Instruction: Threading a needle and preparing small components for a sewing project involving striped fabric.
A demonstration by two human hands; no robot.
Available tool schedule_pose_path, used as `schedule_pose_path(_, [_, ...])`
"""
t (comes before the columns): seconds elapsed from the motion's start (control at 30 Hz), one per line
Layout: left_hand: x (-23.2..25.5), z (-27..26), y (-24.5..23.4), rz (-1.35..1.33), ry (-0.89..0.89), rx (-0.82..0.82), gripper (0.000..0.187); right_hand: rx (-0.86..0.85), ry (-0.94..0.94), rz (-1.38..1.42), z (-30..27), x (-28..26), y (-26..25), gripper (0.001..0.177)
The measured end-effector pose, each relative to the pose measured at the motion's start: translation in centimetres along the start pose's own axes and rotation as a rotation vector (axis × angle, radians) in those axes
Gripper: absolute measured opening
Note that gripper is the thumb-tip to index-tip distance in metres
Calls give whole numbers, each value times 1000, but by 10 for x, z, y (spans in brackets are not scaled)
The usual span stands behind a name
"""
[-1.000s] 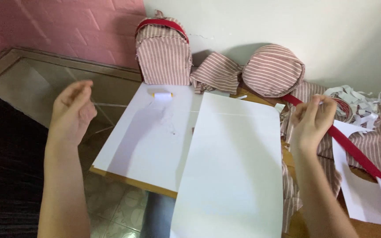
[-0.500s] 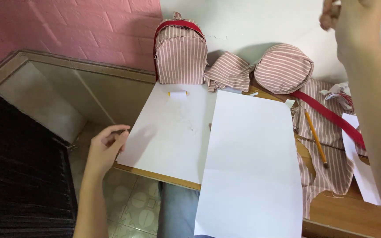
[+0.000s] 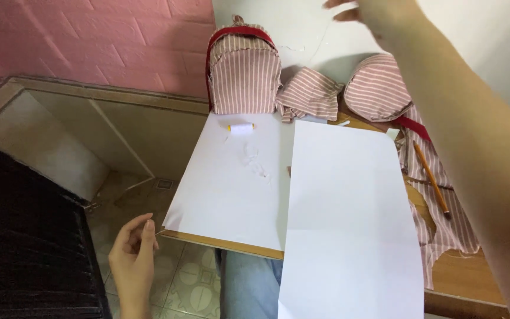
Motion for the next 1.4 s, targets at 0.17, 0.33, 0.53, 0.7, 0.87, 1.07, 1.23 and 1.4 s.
schedule_pose_path(0.17, [8, -2, 13, -42, -43, 60, 21, -334, -112, -350, -10, -20, 75, 14])
schedule_pose_path(0.33, [7, 8, 42, -120, 63, -61, 19, -416, -350, -360, -15, -20, 122, 11])
schedule_pose_path(0.53, [8, 13, 79, 147, -44, -85, 20, -593, -548, -384, -31, -6, 167, 10])
schedule_pose_path(0.7, [3, 21, 88, 333, 82, -22, 25, -855, -404, -542, -69, 53, 223, 10])
schedule_pose_path(0.87, [-2, 20, 89, 390, -9, -20, 30, -981, -423, -574, -88, 115, 287, 11])
schedule_pose_path(1.07, [-10, 25, 90, 503, 26, 4, 28, -1053, -304, -588, -107, 104, 303, 35])
schedule_pose_path(1.23, [-22, 30, 89, 540, 232, 112, 26, -660, -589, -350, -126, 46, 211, 58])
schedule_pose_path(1.4, [-22, 25, 92, 519, 343, 114, 30, -249, -399, -361, -199, 78, 36, 40])
Point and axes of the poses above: each hand's wrist, its own z-axis towards the middle knuckle, its own y-axis out of the palm, x = y × z, the point moved 7 cm from there along z, towards the middle knuckle, and after that the axes turned 10 degrees about -y, right-handed, at the moved point
